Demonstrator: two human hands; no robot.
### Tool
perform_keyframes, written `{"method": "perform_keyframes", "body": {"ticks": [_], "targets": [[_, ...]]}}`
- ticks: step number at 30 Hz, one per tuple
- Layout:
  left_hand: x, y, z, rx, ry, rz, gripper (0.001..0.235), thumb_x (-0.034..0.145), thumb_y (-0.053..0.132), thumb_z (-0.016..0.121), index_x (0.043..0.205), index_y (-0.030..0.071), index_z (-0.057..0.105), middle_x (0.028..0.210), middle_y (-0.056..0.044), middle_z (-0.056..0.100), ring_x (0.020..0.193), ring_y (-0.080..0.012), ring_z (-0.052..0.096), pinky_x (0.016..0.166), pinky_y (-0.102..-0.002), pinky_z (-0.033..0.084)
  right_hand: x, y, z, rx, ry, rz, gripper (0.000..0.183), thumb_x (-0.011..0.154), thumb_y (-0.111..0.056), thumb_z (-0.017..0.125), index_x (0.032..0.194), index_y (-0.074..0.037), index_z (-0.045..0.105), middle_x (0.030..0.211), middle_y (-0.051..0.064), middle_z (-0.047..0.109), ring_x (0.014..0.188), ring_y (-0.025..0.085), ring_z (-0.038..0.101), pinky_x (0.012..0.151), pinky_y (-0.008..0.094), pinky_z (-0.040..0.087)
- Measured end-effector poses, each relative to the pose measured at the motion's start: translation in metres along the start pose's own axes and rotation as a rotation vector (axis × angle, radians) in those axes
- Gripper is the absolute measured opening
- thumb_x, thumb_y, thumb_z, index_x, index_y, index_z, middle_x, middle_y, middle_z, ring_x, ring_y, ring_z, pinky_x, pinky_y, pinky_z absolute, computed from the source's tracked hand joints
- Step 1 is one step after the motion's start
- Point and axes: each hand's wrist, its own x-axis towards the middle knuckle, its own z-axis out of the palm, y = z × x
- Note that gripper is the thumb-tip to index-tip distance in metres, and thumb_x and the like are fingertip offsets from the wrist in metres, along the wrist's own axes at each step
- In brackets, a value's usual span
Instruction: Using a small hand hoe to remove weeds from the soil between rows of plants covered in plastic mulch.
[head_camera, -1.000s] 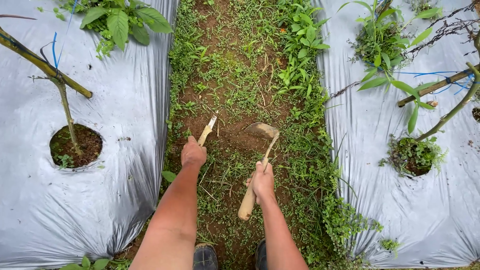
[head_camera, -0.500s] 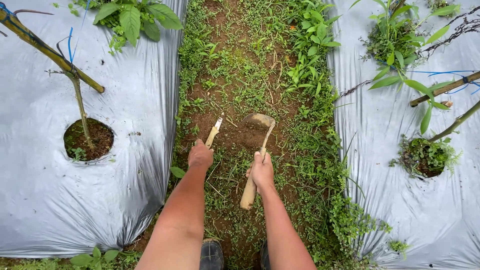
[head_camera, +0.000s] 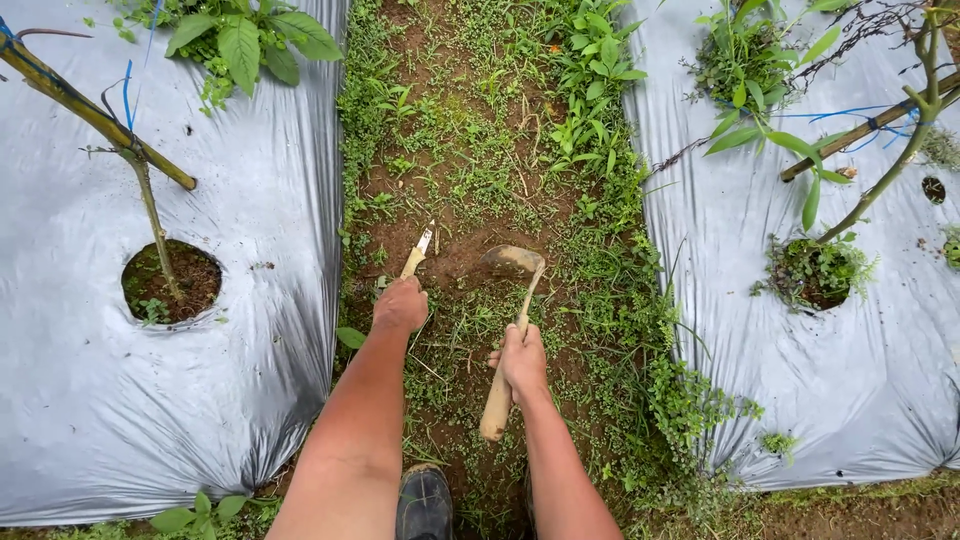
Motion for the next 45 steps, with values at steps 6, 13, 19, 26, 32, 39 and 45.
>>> {"method": "perform_keyframes", "body": {"ticks": [6, 13, 19, 26, 32, 39, 45], "targets": [[0.002, 0.007, 0.007, -0.076, -0.033, 0.018, 0.038, 0.109, 0.040, 0.041, 0.134, 0.016, 0.056, 0.148, -0.017, 0.051, 0.125, -0.0374, 0.065, 0.098, -0.054, 0.061, 0.029, 0.021, -0.009, 0.081, 0.168, -0.023, 0.034, 0.106, -0.027, 0.039, 0.120, 0.004, 0.046, 0.089, 0.011, 0.056, 0.069, 0.019, 0.066, 0.060, 0.031, 0.064], [-0.012, 0.036, 0.008, -0.045, -0.023, 0.028, 0.044, 0.112, 0.028, 0.036, 0.149, 0.008, 0.048, 0.161, -0.024, 0.035, 0.121, -0.0365, 0.068, 0.092, -0.052, 0.064, -0.044, 0.029, 0.038, -0.132, -0.123, 0.053, 0.026, 0.107, -0.025, 0.040, 0.115, -0.002, 0.050, 0.085, 0.009, 0.057, 0.061, 0.017, 0.066, 0.053, 0.029, 0.061], [-0.051, 0.040, -0.012, -0.081, -0.060, 0.005, 0.037, 0.112, 0.020, 0.035, 0.143, 0.007, 0.048, 0.162, -0.023, 0.032, 0.115, -0.0369, 0.070, 0.089, -0.054, 0.065, -0.014, 0.026, 0.004, -0.041, -0.033, 0.016, 0.034, 0.108, -0.028, 0.042, 0.121, 0.003, 0.051, 0.087, 0.010, 0.058, 0.070, 0.017, 0.067, 0.062, 0.031, 0.066], [-0.061, 0.019, -0.015, -0.014, -0.032, 0.039, 0.042, 0.108, 0.020, 0.040, 0.145, 0.007, 0.054, 0.153, -0.024, 0.046, 0.123, -0.0391, 0.067, 0.094, -0.056, 0.063, -0.003, 0.052, 0.002, 0.159, 0.090, 0.000, 0.033, 0.107, -0.028, 0.042, 0.119, 0.001, 0.049, 0.087, 0.007, 0.056, 0.070, 0.014, 0.064, 0.060, 0.026, 0.065], [-0.087, 0.050, -0.044, -0.032, 0.017, 0.091, 0.036, 0.104, 0.017, 0.046, 0.131, 0.006, 0.068, 0.132, -0.021, 0.069, 0.115, -0.0377, 0.071, 0.093, -0.053, 0.061, -0.066, 0.063, 0.040, 0.027, -0.127, 0.069, 0.032, 0.107, -0.029, 0.044, 0.117, 0.000, 0.053, 0.080, 0.006, 0.057, 0.061, 0.015, 0.065, 0.052, 0.027, 0.065], [-0.132, 0.082, -0.056, -0.160, -0.118, 0.149, 0.044, 0.112, 0.025, 0.037, 0.147, 0.008, 0.056, 0.139, -0.020, 0.064, 0.126, -0.0387, 0.065, 0.101, -0.057, 0.059, -0.031, 0.046, -0.013, 0.185, 0.151, 0.024, 0.035, 0.107, -0.035, 0.042, 0.118, -0.002, 0.050, 0.081, 0.006, 0.056, 0.063, 0.015, 0.066, 0.057, 0.030, 0.064], [-0.152, 0.088, -0.064, -0.119, -0.154, 0.162, 0.042, 0.111, 0.026, 0.036, 0.143, 0.008, 0.057, 0.139, -0.020, 0.063, 0.127, -0.0387, 0.064, 0.103, -0.057, 0.058, 0.017, 0.081, -0.018, 0.276, 0.262, 0.048, 0.030, 0.104, -0.037, 0.041, 0.115, -0.009, 0.045, 0.076, 0.006, 0.058, 0.057, 0.017, 0.067, 0.051, 0.030, 0.063]]}}
